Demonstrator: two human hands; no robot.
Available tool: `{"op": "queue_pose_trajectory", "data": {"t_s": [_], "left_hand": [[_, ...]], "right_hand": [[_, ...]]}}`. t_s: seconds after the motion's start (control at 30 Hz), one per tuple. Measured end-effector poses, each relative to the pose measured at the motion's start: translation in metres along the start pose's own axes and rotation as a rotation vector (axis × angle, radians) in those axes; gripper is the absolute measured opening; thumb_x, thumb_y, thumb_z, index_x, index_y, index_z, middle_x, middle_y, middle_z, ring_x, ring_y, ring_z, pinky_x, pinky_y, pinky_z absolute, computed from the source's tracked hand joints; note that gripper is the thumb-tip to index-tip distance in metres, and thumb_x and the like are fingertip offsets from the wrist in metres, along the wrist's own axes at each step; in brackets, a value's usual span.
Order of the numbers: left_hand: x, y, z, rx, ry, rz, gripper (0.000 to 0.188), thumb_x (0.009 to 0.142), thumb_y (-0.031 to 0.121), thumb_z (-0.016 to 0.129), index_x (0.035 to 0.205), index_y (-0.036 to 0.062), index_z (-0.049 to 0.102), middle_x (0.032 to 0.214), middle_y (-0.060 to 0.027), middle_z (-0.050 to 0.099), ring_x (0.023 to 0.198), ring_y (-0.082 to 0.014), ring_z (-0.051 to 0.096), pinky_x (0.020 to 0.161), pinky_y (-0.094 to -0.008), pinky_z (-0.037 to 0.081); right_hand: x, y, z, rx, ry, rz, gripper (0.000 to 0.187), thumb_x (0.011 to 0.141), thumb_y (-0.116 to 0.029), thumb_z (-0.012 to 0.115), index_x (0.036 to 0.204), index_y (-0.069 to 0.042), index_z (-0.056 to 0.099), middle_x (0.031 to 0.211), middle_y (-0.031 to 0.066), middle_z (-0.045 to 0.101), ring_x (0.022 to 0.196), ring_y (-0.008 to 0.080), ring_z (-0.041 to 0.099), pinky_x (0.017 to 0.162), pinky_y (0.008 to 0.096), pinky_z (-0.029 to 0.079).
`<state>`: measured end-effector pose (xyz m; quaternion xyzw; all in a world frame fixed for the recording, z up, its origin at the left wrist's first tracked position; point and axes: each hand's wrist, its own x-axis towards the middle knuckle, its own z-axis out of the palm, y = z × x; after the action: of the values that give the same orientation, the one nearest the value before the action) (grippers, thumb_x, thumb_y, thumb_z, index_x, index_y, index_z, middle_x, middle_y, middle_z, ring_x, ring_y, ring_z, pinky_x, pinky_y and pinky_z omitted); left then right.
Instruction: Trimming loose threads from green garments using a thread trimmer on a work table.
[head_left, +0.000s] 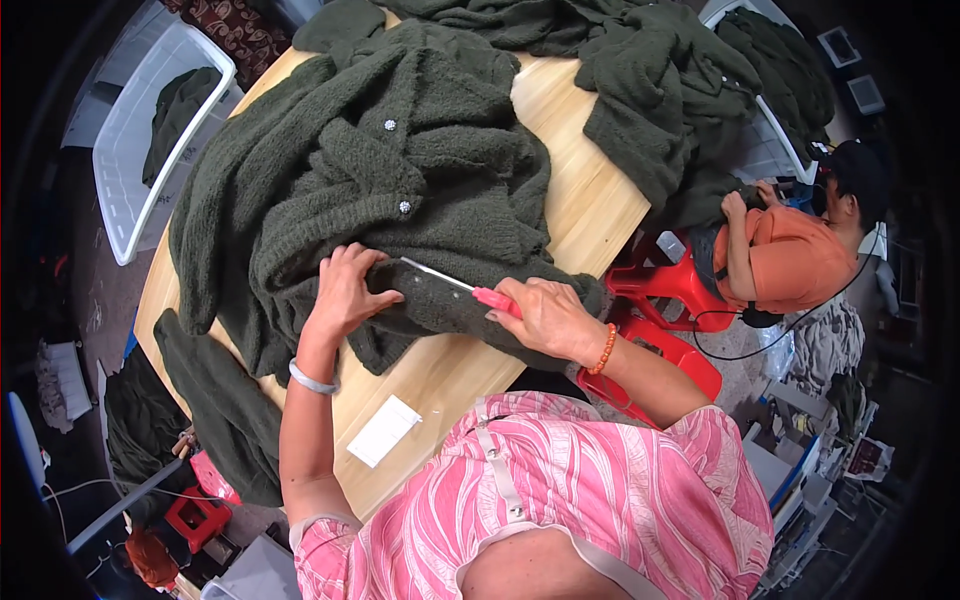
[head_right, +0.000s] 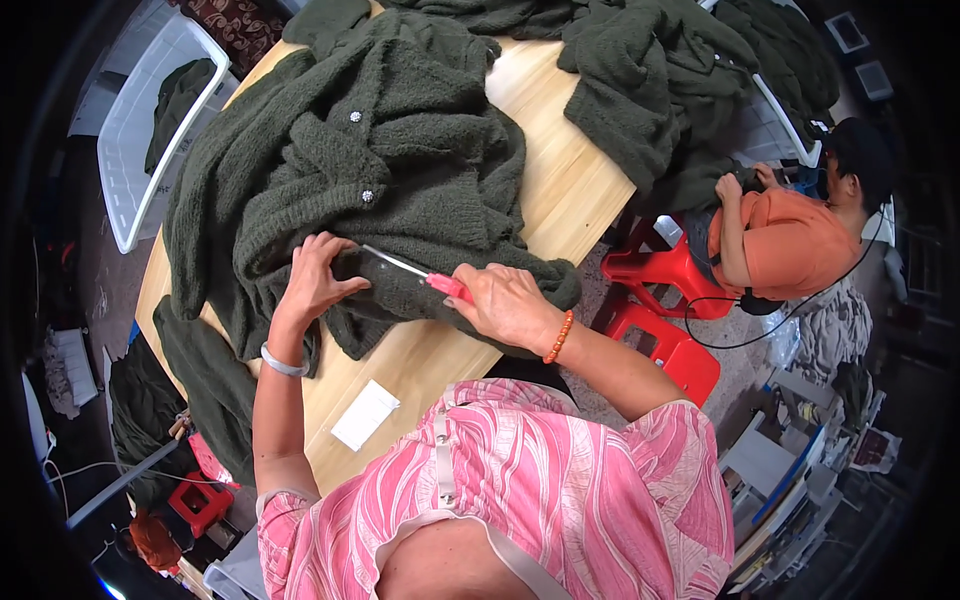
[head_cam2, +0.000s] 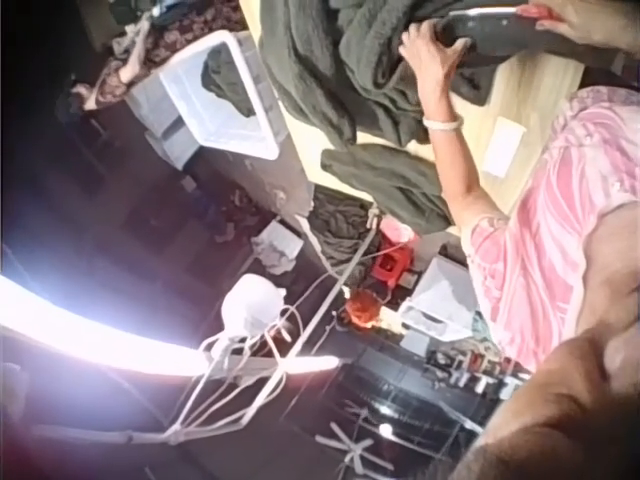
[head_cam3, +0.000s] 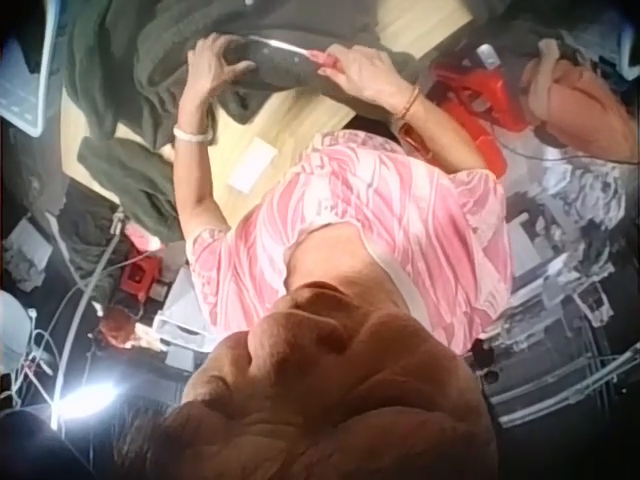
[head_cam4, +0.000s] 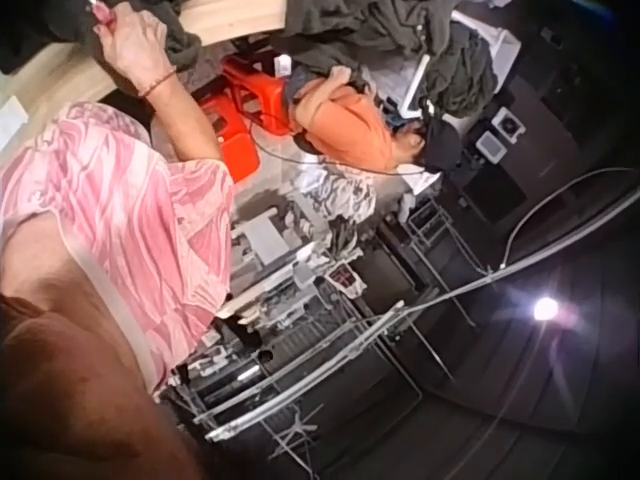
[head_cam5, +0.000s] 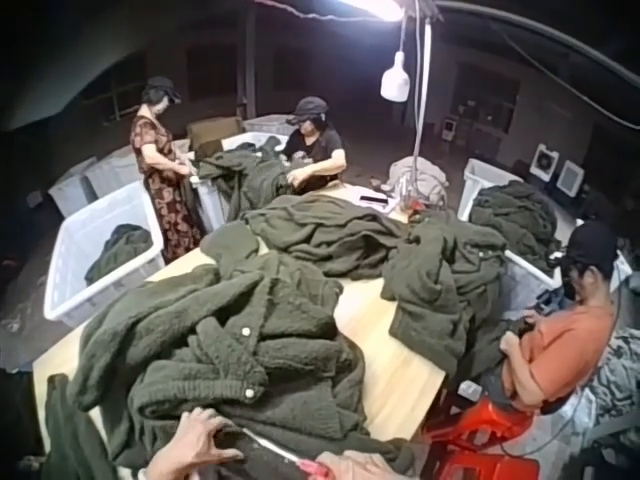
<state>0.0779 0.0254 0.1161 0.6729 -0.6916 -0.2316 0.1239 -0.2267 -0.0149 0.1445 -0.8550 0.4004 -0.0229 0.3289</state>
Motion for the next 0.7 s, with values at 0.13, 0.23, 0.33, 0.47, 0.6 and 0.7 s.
{"op": "queue_pose_trajectory", "data": {"t_s": [0.13, 0.23, 0.33, 0.47, 0.6, 0.7], "left_hand": [[0.011, 0.029, 0.011, 0.13, 0.034, 0.196, 0.049, 0.059, 0.022, 0.085, 0.102, 0.0067, 0.066, 0.098, -0.009, 0.059, 0.1, -0.0282, 0.052, 0.089, -0.0379, 0.037], [0.014, 0.017, 0.026, 0.079, -0.097, 0.118, 0.044, 0.062, 0.02, 0.084, 0.1, 0.0064, 0.067, 0.091, -0.0088, 0.06, 0.099, -0.0278, 0.052, 0.089, -0.0377, 0.036], [0.014, 0.0, 0.036, -0.076, -0.14, 0.047, 0.03, 0.066, 0.016, 0.081, 0.09, 0.0019, 0.069, 0.086, -0.0123, 0.064, 0.091, -0.0306, 0.055, 0.083, -0.0399, 0.041], [0.013, -0.008, 0.038, -0.287, -0.153, -0.001, 0.025, 0.069, 0.014, 0.079, 0.086, -0.0023, 0.069, 0.08, -0.0197, 0.062, 0.079, -0.0341, 0.058, 0.071, -0.0416, 0.045], [0.012, -0.011, 0.037, -0.323, -0.188, -0.051, 0.023, 0.071, 0.012, 0.076, 0.084, -0.0038, 0.067, 0.074, -0.0194, 0.058, 0.075, -0.0306, 0.056, 0.069, -0.0381, 0.045], [0.011, -0.008, 0.036, -0.369, -0.186, -0.048, 0.023, 0.071, 0.012, 0.076, 0.083, -0.0043, 0.066, 0.073, -0.0184, 0.057, 0.075, -0.0293, 0.056, 0.071, -0.037, 0.046]], "right_hand": [[-0.014, 0.012, -0.001, -0.016, 0.02, 0.013, 0.03, 0.089, -0.034, 0.067, 0.101, -0.007, 0.059, 0.078, 0.0183, 0.063, 0.08, 0.0379, 0.064, 0.071, 0.049, 0.05], [-0.022, 0.014, -0.003, -0.029, 0.007, 0.012, 0.029, 0.088, -0.033, 0.067, 0.101, -0.007, 0.059, 0.078, 0.0185, 0.064, 0.079, 0.0383, 0.064, 0.071, 0.049, 0.051], [-0.03, 0.014, 0.0, -0.056, -0.008, -0.004, 0.027, 0.088, -0.029, 0.066, 0.097, -0.005, 0.058, 0.077, 0.0216, 0.065, 0.08, 0.0399, 0.065, 0.072, 0.0497, 0.052], [-0.035, 0.002, 0.0, -0.097, -0.055, -0.041, 0.029, 0.089, -0.031, 0.065, 0.092, -0.003, 0.059, 0.074, 0.02, 0.066, 0.073, 0.0397, 0.067, 0.068, 0.0481, 0.053], [-0.03, -0.003, -0.002, -0.031, -0.054, -0.027, 0.029, 0.088, -0.03, 0.065, 0.092, -0.002, 0.06, 0.075, 0.0213, 0.067, 0.077, 0.0401, 0.068, 0.07, 0.0478, 0.053], [-0.028, -0.003, -0.008, 0.012, -0.141, -0.026, 0.03, 0.088, -0.03, 0.065, 0.093, -0.001, 0.061, 0.077, 0.0227, 0.067, 0.079, 0.041, 0.067, 0.072, 0.0485, 0.053]]}}
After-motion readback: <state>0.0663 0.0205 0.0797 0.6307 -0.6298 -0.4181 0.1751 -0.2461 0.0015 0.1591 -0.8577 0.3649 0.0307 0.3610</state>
